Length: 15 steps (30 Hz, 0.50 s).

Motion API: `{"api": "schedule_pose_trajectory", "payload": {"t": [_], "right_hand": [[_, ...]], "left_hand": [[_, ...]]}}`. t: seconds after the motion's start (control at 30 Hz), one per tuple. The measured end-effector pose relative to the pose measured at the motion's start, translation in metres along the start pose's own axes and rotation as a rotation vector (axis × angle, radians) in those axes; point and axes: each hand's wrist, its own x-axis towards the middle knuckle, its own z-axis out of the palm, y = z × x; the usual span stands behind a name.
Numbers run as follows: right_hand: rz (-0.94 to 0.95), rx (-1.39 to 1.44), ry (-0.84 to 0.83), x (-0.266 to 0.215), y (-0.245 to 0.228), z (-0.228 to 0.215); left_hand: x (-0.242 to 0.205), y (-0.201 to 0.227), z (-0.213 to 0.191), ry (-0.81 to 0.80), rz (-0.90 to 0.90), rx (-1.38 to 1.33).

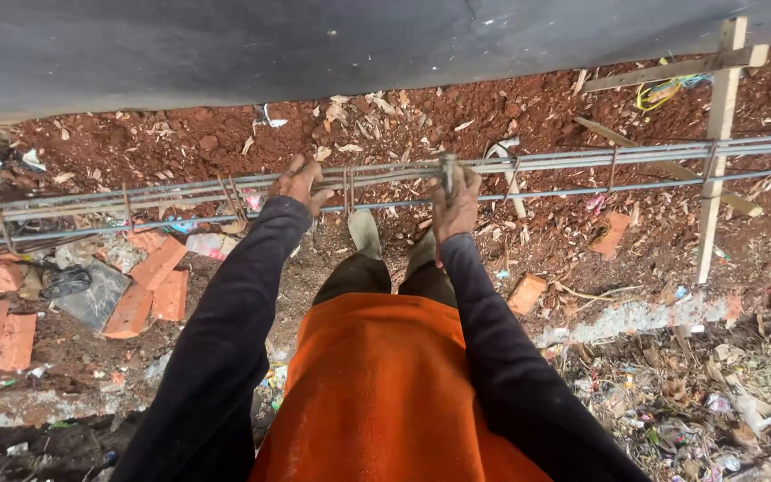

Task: The person secures a rebar cage by wrapping, twisting, and cutting tie wire around the steel bars using pliers.

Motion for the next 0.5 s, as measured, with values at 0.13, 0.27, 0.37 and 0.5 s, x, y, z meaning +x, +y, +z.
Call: {"api": "schedule_pose_trajectory", "payload": {"t": [0.13, 0.27, 0.37, 0.5], "right_hand": [[0.123, 0.246, 0.061, -0.031, 0.020, -0.012], [0.643, 1.133, -0.193, -0.049, 0.038, -0.016], [0.721, 1.518, -0.305, -0.052, 0.053, -0.004], [0.825, 1.493, -0.138, -0.043, 0.052, -0.009]], "left_hand": [[-0.004, 0.008, 0.001, 0.045, 0.046, 0.031], [-0.011, 0.002, 0.021, 0.162, -0.061, -0.078], [-0.018, 0.009, 0.030, 0.107, -0.286, -0.173], [-0.015, 0.025, 0.039, 0.001, -0.360, -0.184]]}}
